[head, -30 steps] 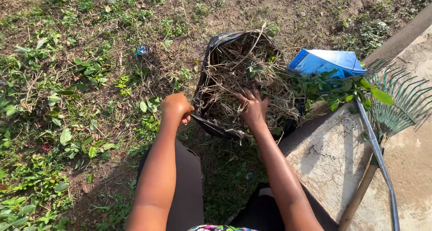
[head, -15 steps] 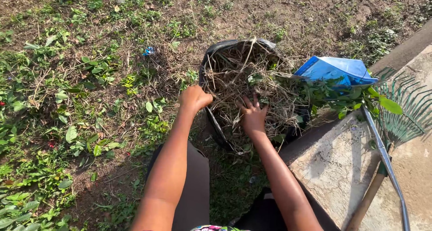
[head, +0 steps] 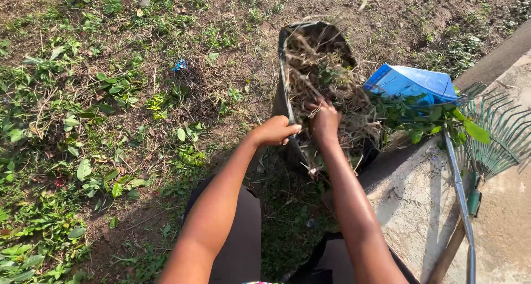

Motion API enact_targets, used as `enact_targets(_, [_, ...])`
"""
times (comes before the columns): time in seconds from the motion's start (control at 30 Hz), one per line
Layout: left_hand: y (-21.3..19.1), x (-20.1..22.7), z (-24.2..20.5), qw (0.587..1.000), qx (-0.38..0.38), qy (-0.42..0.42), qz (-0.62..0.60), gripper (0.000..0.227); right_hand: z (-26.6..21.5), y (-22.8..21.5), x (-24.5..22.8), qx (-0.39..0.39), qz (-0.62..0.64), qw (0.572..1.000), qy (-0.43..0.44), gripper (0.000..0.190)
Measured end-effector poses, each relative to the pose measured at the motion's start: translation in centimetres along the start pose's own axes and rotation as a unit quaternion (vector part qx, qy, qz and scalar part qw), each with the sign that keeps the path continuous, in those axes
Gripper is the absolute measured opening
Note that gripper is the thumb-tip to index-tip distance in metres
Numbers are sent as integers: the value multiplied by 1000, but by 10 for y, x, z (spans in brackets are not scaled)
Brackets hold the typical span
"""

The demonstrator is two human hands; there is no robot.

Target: Cleaning up weeds and dry leaves from the garden into a trash bag using a rake and dustpan.

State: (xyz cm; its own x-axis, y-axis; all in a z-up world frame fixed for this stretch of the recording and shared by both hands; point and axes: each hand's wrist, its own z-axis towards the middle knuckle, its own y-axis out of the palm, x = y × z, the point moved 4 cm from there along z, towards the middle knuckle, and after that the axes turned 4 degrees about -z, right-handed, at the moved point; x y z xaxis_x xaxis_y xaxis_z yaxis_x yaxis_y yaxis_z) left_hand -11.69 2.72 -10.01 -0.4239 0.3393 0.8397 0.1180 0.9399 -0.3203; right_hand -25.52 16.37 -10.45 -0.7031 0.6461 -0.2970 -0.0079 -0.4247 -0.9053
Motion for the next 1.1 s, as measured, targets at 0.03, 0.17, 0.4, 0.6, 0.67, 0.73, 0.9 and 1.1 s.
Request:
enact_targets(0.03, [-5, 19, -13, 997, 30, 51, -44, 53, 10, -1, 15, 25, 22, 999, 6, 53])
enact_targets(0.17, [-1, 65, -40, 968, 21, 131, -214, 44, 31, 18, 63, -23, -164, 986, -33, 7])
enact_targets(0.4, [27, 86, -56, 961, -31, 227, -152, 45, -11, 52, 37, -237, -237, 925, -181, 22])
enact_targets(0.6, [28, 85, -58, 973, -120, 153, -121, 40, -2, 71, 40, -274, -287, 897, -196, 24])
enact_targets(0.67, [14, 84, -58, 984, -25, 146, -99, 39, -3, 75, 35, -296, -313, 877, -211, 28])
enact_targets(0.73, [15, 72, -46, 983, 9, 125, -136, 34, -3, -15, -8, -289, -210, 915, -187, 48])
enact_targets(0.9, [18, 61, -37, 982, 74, 40, -172, 27, -49, -138, -31, -247, 21, 952, -181, 80])
enact_targets(1.1, [15, 150, -124, 876, 359, -30, 321, 72, -145, -177, -38, -26, 193, 977, -92, 64])
